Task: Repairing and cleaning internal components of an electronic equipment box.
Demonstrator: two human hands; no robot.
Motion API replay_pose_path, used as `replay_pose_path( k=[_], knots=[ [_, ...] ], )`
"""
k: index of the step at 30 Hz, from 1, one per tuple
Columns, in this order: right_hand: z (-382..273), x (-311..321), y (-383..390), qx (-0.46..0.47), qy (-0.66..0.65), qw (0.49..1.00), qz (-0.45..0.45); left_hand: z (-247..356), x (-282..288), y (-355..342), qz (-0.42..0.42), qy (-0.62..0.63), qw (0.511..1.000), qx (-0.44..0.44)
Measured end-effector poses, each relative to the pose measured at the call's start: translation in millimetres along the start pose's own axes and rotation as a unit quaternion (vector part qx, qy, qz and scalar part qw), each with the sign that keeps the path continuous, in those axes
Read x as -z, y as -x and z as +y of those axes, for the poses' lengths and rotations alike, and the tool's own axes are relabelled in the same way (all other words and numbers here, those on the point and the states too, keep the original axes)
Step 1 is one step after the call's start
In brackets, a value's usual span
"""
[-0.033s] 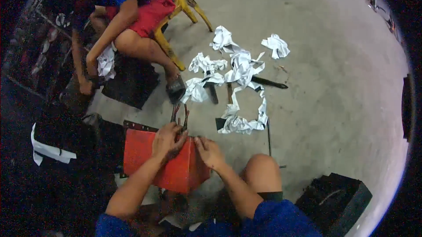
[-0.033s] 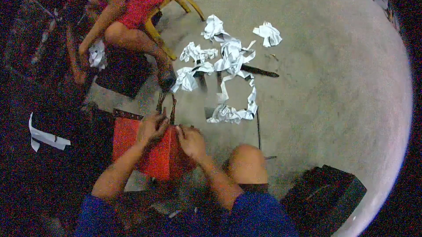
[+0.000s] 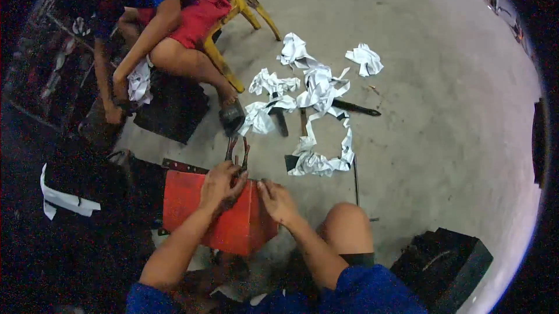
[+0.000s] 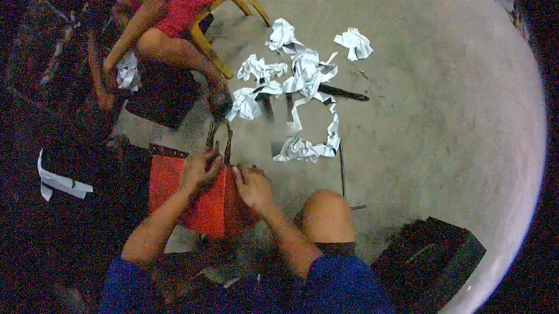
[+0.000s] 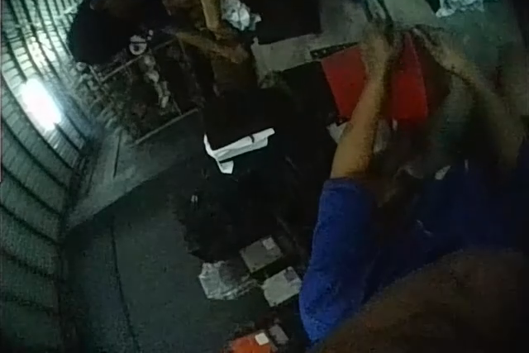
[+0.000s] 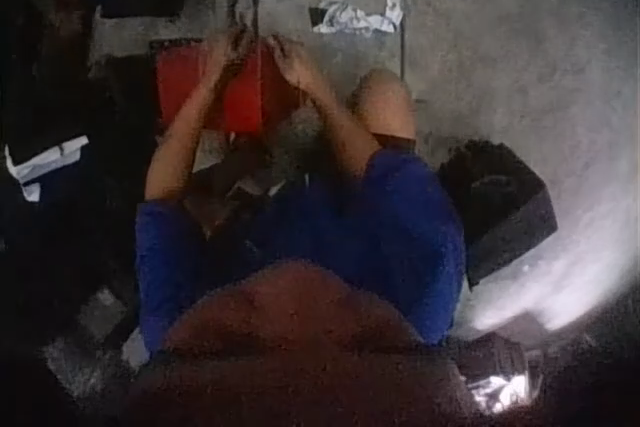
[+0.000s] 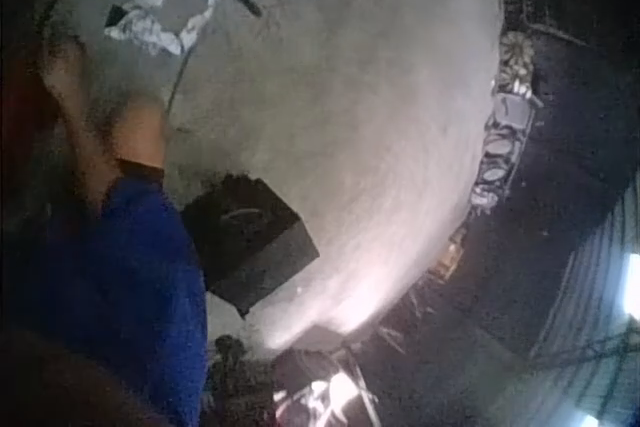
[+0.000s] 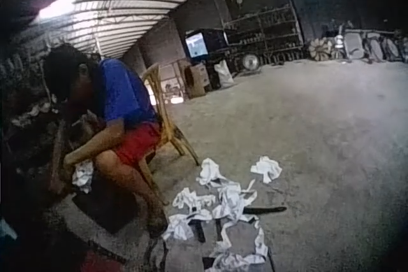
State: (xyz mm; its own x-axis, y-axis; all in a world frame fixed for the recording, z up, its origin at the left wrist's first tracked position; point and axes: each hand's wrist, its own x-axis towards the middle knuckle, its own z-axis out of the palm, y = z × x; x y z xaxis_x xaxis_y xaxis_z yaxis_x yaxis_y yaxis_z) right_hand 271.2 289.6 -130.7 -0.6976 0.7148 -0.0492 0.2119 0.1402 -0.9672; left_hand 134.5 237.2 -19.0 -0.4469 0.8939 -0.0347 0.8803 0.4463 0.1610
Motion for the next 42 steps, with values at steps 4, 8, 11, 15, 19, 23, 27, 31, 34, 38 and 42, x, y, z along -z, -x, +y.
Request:
replay_pose_path(
  k=[4, 8, 11, 15, 19, 23, 27, 31, 34, 38, 42],
  knots=[
    [-14, 11, 7, 0.019, 0.075, 0.997, 0.031, -8, -4, 2, 0.051, -0.017, 0.997, -0.054],
    [-24, 22, 7, 0.066, 0.099, 0.993, 0.008, 2, -2, 3, 0.021, -0.007, 1.0, -0.017],
    [-19, 17, 2, 0.057, 0.112, 0.992, -0.029, -11, -5, 1, 0.022, -0.002, 1.0, -0.02],
    [-1, 4, 3, 0.034, 0.051, 0.998, 0.006, 0, -6, -2, 0.007, 0.001, 1.0, -0.017],
    [-8, -2, 4, 0.015, 0.016, 0.999, 0.025, -17, -15, 0, 0.027, 0.011, 0.999, -0.026],
    [-17, 9, 7, -0.009, 0.12, 0.992, -0.035, -3, -3, 1, 0.019, 0.019, 1.0, -0.009],
    [-10, 7, 4, 0.029, 0.074, 0.996, -0.051, -1, 4, -2, -0.019, -0.008, 1.0, 0.005],
    [19, -5, -3, -0.008, -0.02, 0.998, -0.053, 7, 4, -2, 0.026, 0.009, 0.999, -0.021],
    [19, -6, -5, -0.053, -0.086, 0.989, -0.111, -3, -3, 0, 0.043, 0.003, 0.999, -0.023],
    [19, -8, -1, -0.046, -0.019, 0.997, -0.056, -6, -6, -2, 0.003, -0.002, 0.999, -0.036],
    [-24, 14, 5, -0.023, 0.091, 0.994, -0.06, -19, -9, 4, 0.045, -0.038, 0.998, -0.033]
  ],
)
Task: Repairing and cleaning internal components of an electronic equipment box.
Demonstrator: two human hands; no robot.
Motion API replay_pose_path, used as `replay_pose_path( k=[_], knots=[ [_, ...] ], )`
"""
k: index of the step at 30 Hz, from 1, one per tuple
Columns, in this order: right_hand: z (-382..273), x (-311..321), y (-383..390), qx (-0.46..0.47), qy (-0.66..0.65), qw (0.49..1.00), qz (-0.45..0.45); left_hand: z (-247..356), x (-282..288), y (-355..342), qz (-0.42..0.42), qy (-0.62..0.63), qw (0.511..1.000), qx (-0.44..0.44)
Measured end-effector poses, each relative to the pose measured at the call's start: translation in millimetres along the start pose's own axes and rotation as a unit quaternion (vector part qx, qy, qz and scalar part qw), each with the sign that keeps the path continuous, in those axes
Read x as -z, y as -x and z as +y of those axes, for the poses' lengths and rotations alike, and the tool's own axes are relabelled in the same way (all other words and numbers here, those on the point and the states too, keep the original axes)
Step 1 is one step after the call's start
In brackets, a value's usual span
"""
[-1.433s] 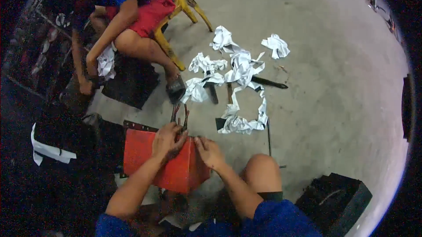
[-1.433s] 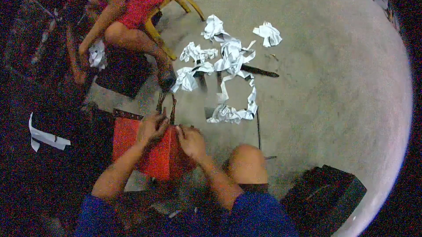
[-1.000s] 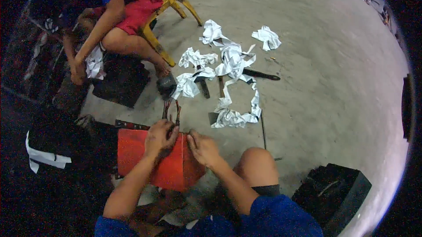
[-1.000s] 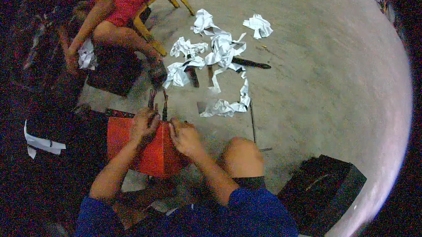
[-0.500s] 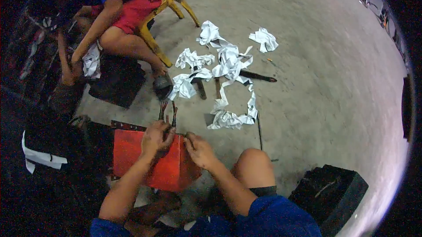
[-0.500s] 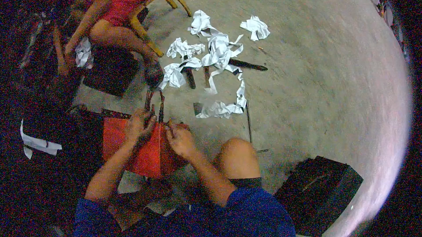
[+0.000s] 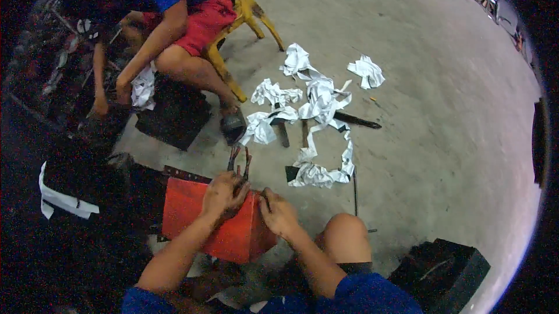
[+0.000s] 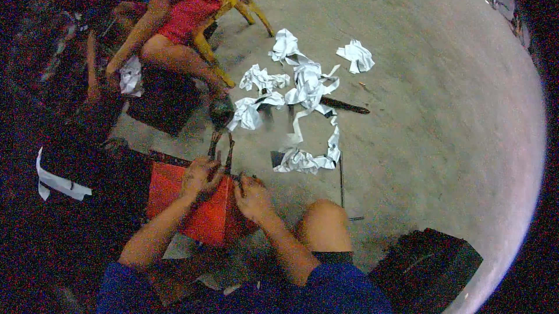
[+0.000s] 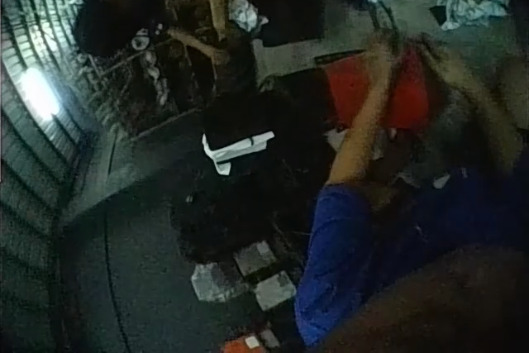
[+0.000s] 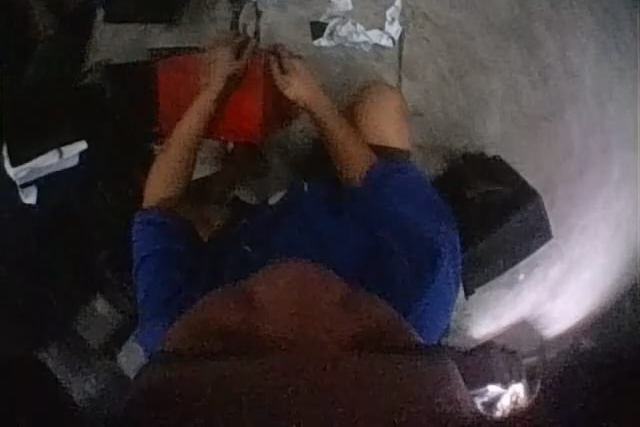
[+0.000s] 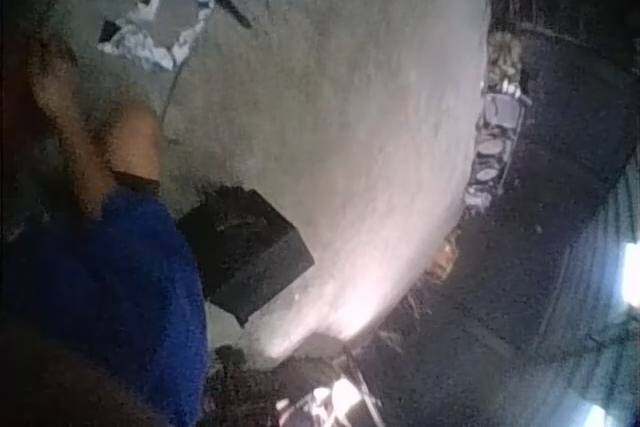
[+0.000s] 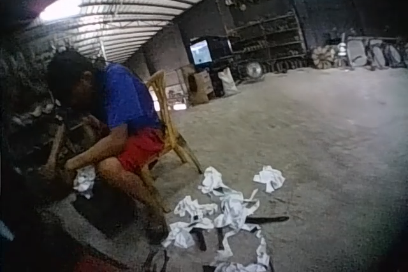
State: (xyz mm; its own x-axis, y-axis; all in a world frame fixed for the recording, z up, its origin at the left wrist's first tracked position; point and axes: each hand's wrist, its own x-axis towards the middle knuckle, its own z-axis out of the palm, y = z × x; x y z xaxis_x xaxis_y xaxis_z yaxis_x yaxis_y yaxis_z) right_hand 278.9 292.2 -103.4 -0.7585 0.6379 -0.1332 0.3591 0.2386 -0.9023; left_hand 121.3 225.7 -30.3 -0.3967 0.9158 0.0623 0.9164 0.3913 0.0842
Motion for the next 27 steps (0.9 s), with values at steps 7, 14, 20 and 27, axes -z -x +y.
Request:
replay_pose_path(
  k=[7, 14, 20, 27],
  knots=[
    [51, -29, -9, 0.06, -0.111, 0.992, 0.0, 17, 7, -8, -0.071, 0.021, 0.997, 0.013],
    [62, -60, -19, 0.005, -0.203, 0.977, 0.058, 0, -6, -3, -0.031, 0.019, 0.999, -0.005],
    [16, -7, -3, 0.118, -0.02, 0.987, 0.111, 10, 8, -3, -0.034, 0.04, 0.999, -0.011],
    [29, -9, -2, -0.004, -0.098, 0.994, 0.043, 6, -9, -3, -0.026, 0.033, 0.999, -0.034]
  ],
)
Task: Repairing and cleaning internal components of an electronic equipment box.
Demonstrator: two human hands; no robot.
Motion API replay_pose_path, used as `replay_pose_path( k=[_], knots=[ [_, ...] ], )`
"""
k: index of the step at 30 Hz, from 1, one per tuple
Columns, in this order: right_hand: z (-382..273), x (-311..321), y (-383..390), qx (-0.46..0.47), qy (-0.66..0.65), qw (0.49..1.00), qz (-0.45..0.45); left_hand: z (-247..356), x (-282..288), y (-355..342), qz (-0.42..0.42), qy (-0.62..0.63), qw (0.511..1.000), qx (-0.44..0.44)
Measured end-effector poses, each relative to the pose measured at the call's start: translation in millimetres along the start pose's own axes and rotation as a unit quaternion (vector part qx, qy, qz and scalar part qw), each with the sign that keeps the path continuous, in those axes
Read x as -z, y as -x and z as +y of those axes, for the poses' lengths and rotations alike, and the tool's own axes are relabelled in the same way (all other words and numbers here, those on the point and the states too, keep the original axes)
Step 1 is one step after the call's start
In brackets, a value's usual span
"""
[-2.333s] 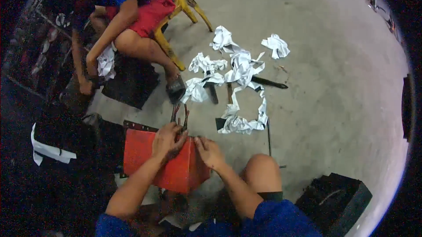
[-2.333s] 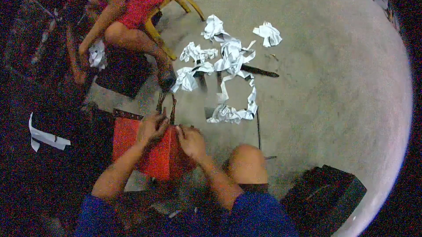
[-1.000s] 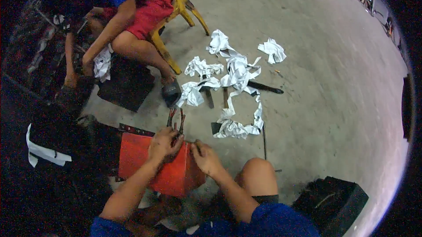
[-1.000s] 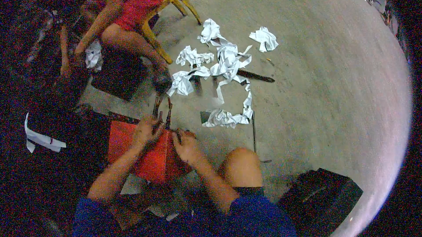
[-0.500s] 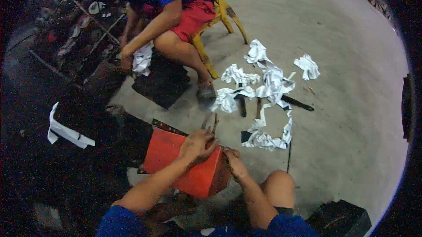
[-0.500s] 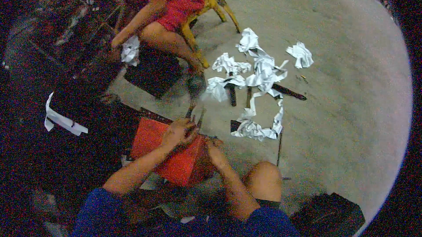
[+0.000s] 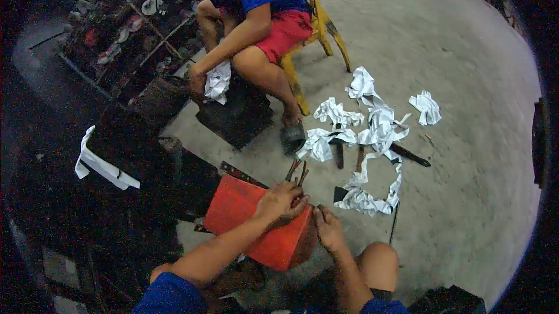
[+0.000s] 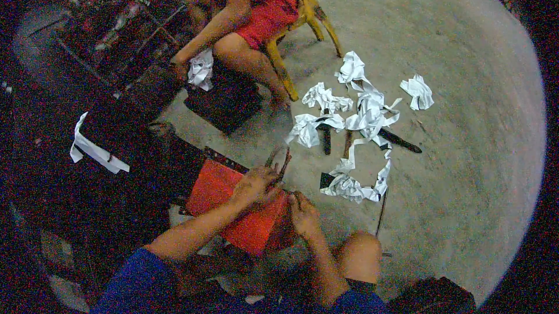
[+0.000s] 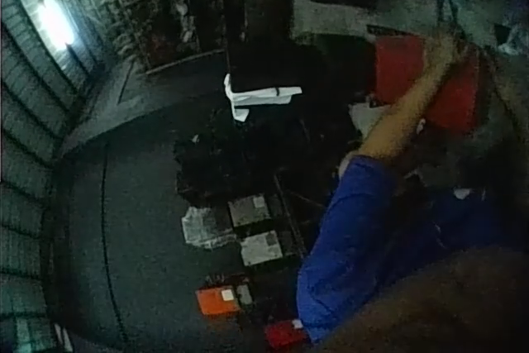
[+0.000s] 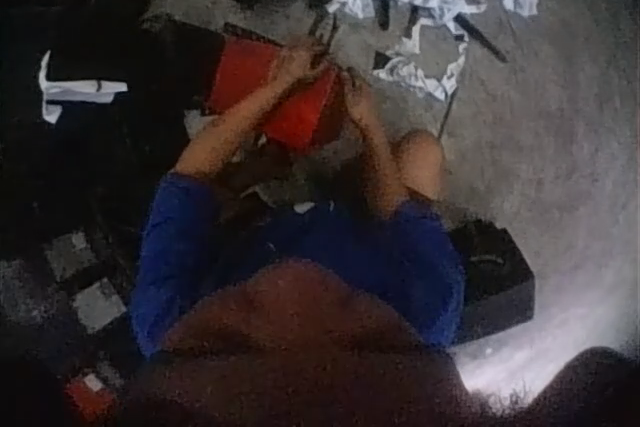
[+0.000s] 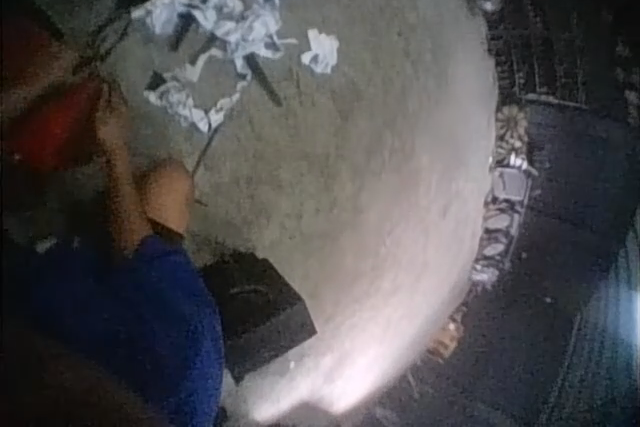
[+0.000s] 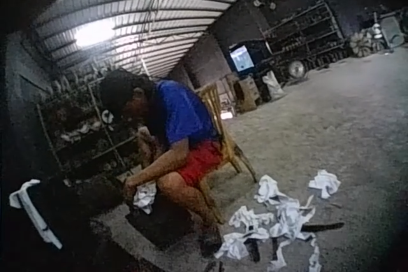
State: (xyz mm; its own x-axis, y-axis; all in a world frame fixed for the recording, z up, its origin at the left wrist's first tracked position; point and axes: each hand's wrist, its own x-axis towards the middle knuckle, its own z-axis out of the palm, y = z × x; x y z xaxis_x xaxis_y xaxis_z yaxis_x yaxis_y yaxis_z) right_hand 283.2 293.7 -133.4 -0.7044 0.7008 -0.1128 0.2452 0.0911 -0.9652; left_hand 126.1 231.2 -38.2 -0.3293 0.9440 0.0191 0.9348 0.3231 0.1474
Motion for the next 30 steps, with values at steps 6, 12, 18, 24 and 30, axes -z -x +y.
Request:
replay_pose_path(
  k=[6, 12, 18, 24, 30],
  knots=[
    [53, -16, -14, 0.027, -0.042, 0.988, -0.147, -12, -19, 1, -0.05, -0.012, 0.997, 0.059],
    [-35, 93, -42, -0.066, 0.135, 0.986, -0.068, -14, 5, 3, -0.016, -0.023, 0.998, 0.06],
    [112, 155, -128, -0.062, 0.229, 0.966, 0.103, -31, 4, 16, -0.056, -0.004, 0.993, 0.1],
    [287, 164, -141, -0.058, 0.293, 0.95, 0.095, -10, -2, 0, -0.056, 0.009, 0.998, 0.027],
    [303, 128, -157, -0.136, 0.154, 0.97, 0.127, -8, 13, 5, 0.004, -0.016, 1.0, -0.014]
  ],
)
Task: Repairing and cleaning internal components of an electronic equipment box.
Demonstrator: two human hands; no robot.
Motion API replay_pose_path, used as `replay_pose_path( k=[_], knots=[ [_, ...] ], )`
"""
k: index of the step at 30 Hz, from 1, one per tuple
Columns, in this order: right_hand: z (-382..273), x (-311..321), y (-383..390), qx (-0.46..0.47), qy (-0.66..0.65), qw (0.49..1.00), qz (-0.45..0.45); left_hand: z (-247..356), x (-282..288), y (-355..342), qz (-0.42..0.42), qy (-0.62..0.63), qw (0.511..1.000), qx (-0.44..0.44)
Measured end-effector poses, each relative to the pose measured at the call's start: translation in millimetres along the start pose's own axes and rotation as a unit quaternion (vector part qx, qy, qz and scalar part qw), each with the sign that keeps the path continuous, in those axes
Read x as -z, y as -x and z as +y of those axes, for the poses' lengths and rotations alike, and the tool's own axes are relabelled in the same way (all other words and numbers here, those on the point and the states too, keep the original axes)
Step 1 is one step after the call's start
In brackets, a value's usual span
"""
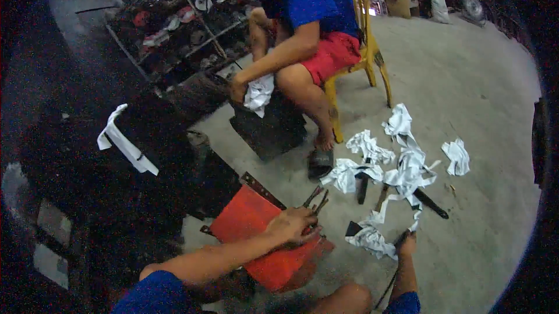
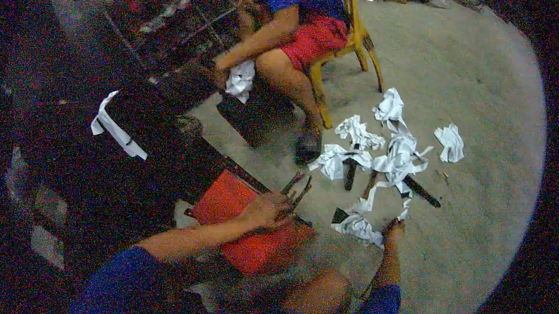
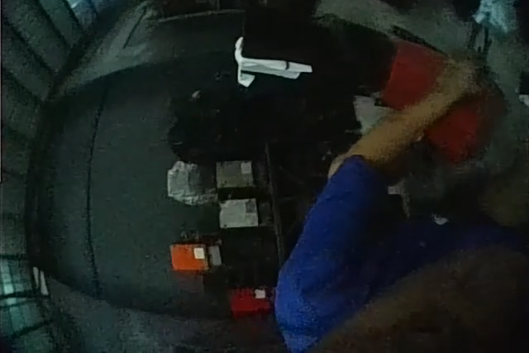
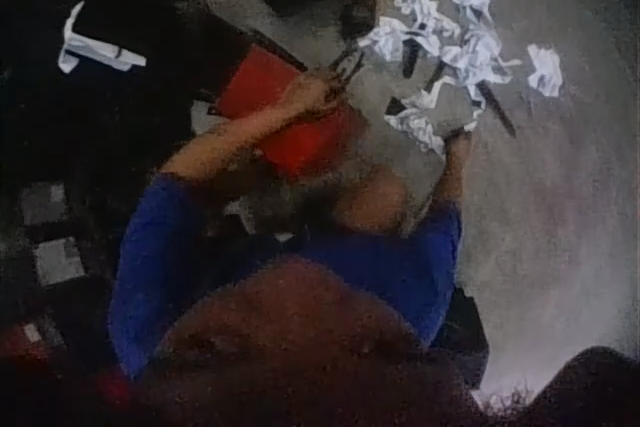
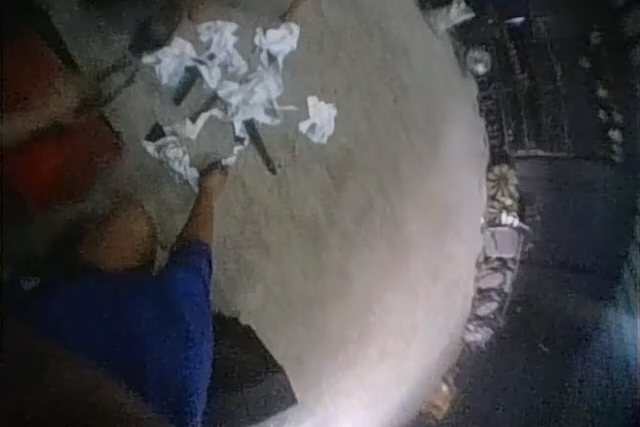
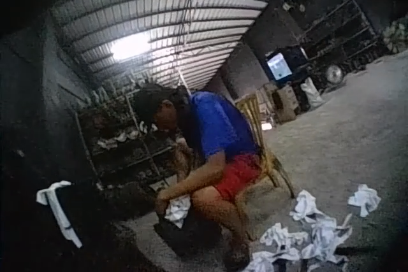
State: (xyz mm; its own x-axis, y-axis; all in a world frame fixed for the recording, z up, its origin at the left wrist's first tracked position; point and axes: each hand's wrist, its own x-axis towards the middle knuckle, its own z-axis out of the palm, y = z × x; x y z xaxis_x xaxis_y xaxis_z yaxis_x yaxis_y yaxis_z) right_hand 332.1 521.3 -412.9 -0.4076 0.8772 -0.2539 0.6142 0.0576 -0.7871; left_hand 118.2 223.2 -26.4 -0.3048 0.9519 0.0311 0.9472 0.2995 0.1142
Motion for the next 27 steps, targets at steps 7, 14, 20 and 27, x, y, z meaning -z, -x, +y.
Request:
replay_pose_path(
  k=[7, 14, 20, 27],
  knots=[
    [-29, 33, 24, 0.104, 0.239, 0.965, -0.024, -3, -7, -1, -0.041, -0.006, 0.998, 0.052],
    [0, 29, 33, 0.198, -0.101, 0.97, 0.095, -10, 3, -1, -0.131, -0.017, 0.989, 0.073],
    [57, 16, -9, 0.121, -0.383, 0.915, 0.042, -4, -20, 7, 0.014, -0.002, 1.0, -0.012],
    [63, 6, 52, -0.084, -0.554, 0.828, -0.019, -9, -24, 4, -0.062, 0.057, 0.993, 0.088]
  ],
)
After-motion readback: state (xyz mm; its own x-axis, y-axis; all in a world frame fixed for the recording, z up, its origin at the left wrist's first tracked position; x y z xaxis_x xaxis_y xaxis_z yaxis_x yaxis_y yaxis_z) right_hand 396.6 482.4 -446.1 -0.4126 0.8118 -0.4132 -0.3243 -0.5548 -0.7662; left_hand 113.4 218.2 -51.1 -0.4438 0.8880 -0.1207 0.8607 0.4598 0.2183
